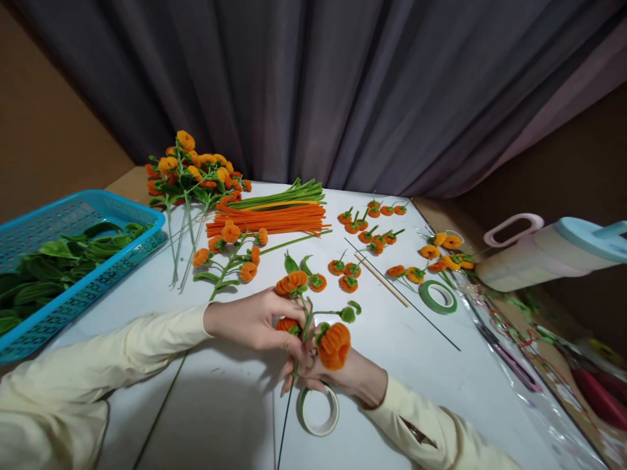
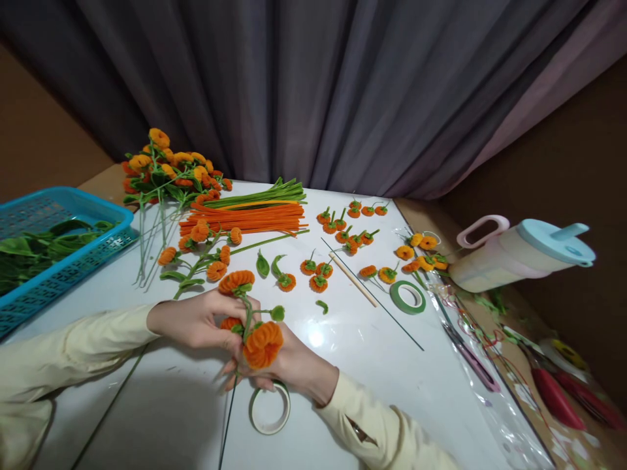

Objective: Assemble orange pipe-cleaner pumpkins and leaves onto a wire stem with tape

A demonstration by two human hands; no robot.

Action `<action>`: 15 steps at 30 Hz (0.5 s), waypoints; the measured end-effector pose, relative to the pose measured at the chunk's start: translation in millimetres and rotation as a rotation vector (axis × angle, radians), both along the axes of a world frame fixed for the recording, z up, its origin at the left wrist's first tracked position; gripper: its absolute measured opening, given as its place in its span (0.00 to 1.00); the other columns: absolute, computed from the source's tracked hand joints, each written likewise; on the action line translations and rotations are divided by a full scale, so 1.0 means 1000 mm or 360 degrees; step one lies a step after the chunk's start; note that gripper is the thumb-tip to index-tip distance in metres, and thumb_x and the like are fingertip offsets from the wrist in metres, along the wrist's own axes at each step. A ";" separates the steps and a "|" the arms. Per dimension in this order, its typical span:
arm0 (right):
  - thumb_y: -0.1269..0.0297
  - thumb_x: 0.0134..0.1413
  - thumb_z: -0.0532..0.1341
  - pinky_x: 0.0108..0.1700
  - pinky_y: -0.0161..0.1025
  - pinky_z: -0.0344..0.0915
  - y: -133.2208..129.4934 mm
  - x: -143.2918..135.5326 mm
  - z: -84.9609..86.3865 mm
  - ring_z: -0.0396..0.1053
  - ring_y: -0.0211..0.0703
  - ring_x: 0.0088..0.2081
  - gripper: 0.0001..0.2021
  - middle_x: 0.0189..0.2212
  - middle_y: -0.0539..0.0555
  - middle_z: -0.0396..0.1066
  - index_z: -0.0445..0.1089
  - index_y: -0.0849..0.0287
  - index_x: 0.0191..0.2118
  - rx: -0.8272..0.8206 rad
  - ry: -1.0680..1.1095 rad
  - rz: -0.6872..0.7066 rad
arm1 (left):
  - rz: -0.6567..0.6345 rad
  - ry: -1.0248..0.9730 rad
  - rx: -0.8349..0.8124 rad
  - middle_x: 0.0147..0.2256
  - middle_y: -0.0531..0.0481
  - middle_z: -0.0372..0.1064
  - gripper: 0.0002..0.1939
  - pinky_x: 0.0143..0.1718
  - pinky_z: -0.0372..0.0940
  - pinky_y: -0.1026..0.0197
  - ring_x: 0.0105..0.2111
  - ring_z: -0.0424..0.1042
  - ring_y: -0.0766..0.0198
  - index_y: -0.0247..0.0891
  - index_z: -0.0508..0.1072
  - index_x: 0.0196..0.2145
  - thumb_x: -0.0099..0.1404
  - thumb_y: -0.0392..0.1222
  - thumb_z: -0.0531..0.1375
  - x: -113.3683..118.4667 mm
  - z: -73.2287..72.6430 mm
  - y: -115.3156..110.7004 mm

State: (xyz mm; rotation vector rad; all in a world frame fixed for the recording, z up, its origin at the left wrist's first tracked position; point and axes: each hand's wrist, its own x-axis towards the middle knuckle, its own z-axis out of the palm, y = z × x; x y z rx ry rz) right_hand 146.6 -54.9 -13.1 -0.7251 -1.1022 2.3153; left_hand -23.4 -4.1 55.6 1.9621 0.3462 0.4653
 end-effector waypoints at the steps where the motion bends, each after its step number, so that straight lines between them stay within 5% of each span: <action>1: 0.57 0.37 0.69 0.15 0.28 0.53 0.000 0.000 -0.001 0.55 0.26 0.14 0.18 0.21 0.50 0.69 0.69 0.66 0.32 0.0027 -0.0007 0.0014 | -0.0033 -0.0014 0.0041 0.31 0.43 0.70 0.05 0.38 0.64 0.67 0.33 0.68 0.64 0.31 0.72 0.31 0.60 0.36 0.58 0.000 0.000 0.001; 8: 0.53 0.43 0.66 0.19 0.30 0.54 -0.015 0.005 0.007 0.53 0.29 0.16 0.17 0.13 0.46 0.59 0.69 0.64 0.21 0.0360 -0.0160 -0.0244 | 0.0054 0.0158 0.0112 0.35 0.44 0.71 0.08 0.44 0.62 0.64 0.37 0.69 0.61 0.35 0.74 0.33 0.60 0.39 0.56 -0.001 0.009 0.002; 12: 0.55 0.48 0.64 0.17 0.30 0.50 -0.025 0.005 0.029 0.55 0.31 0.17 0.15 0.18 0.52 0.67 0.73 0.64 0.24 0.0528 -0.0300 -0.0510 | 0.0573 0.0222 0.0169 0.40 0.47 0.70 0.17 0.49 0.58 0.61 0.45 0.65 0.57 0.39 0.71 0.44 0.55 0.41 0.61 -0.003 0.005 -0.011; 15: 0.57 0.51 0.62 0.18 0.30 0.51 -0.029 0.004 0.043 0.58 0.32 0.18 0.16 0.19 0.54 0.69 0.75 0.64 0.22 0.0695 -0.0395 -0.0688 | 0.1038 0.0197 0.0193 0.41 0.46 0.68 0.17 0.47 0.59 0.62 0.46 0.63 0.58 0.38 0.69 0.41 0.53 0.40 0.63 -0.005 -0.006 -0.025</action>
